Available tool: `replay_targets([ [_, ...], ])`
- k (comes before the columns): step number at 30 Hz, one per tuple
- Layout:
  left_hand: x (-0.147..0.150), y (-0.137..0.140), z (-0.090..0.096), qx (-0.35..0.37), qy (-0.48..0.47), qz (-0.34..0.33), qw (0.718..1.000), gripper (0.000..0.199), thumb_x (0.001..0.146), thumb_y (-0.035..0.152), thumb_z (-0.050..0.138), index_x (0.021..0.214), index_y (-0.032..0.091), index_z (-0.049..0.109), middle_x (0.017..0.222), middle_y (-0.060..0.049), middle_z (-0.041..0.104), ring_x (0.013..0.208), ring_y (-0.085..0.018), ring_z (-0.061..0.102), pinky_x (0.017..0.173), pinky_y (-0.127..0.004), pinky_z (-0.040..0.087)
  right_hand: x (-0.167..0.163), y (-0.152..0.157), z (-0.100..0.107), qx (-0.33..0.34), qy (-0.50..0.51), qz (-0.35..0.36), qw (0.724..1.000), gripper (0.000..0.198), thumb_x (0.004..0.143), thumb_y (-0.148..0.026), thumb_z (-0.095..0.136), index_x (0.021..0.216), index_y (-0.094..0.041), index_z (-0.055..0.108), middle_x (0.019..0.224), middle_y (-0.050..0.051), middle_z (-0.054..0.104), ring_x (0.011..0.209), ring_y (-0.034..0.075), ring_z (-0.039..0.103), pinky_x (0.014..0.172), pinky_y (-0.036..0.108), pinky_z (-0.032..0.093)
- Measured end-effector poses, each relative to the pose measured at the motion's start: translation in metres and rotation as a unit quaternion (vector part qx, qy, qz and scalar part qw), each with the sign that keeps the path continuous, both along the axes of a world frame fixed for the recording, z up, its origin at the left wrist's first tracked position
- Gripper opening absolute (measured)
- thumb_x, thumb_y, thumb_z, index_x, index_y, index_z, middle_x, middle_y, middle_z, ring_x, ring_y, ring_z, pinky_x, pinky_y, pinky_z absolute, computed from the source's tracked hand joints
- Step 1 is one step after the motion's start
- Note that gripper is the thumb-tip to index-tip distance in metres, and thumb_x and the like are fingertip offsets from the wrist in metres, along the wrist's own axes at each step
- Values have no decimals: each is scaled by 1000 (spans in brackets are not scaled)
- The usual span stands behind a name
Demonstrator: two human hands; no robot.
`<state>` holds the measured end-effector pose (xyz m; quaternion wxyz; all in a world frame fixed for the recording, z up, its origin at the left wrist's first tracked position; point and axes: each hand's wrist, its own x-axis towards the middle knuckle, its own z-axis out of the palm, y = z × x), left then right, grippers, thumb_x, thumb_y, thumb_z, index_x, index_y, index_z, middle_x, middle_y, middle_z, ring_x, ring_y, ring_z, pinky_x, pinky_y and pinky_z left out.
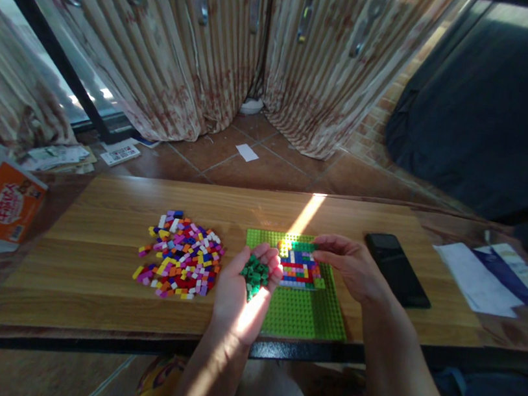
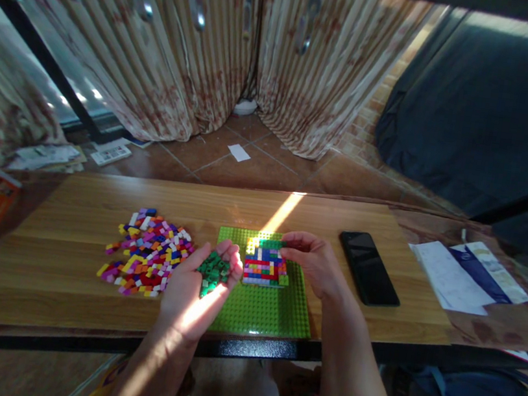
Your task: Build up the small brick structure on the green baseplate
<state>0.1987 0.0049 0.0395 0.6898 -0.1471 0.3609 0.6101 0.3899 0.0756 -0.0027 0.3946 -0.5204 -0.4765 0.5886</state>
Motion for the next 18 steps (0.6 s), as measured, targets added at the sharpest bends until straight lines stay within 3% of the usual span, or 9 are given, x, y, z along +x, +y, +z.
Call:
replay_targets([
  [12,2,-1,-1,7,14,-19,1000,23,86,21,49,79,6,64,76,-12,65,63,-14,61,62,-28,55,-2,0,-2,25,-34,6,999,34,57,-28,78,88,-20,67,81,2,70,71,14,64,71,32,53],
  [18,7,-3,0,31,-3,-50,998,30,88,28,47,79,5,65,75,-13,66,67,-17,64,68,-32,56,-9,-6,19,121,-101,-62,986,27,63,-29,75,89,-21,69,88,3,69,78,16,63,73,33,53],
])
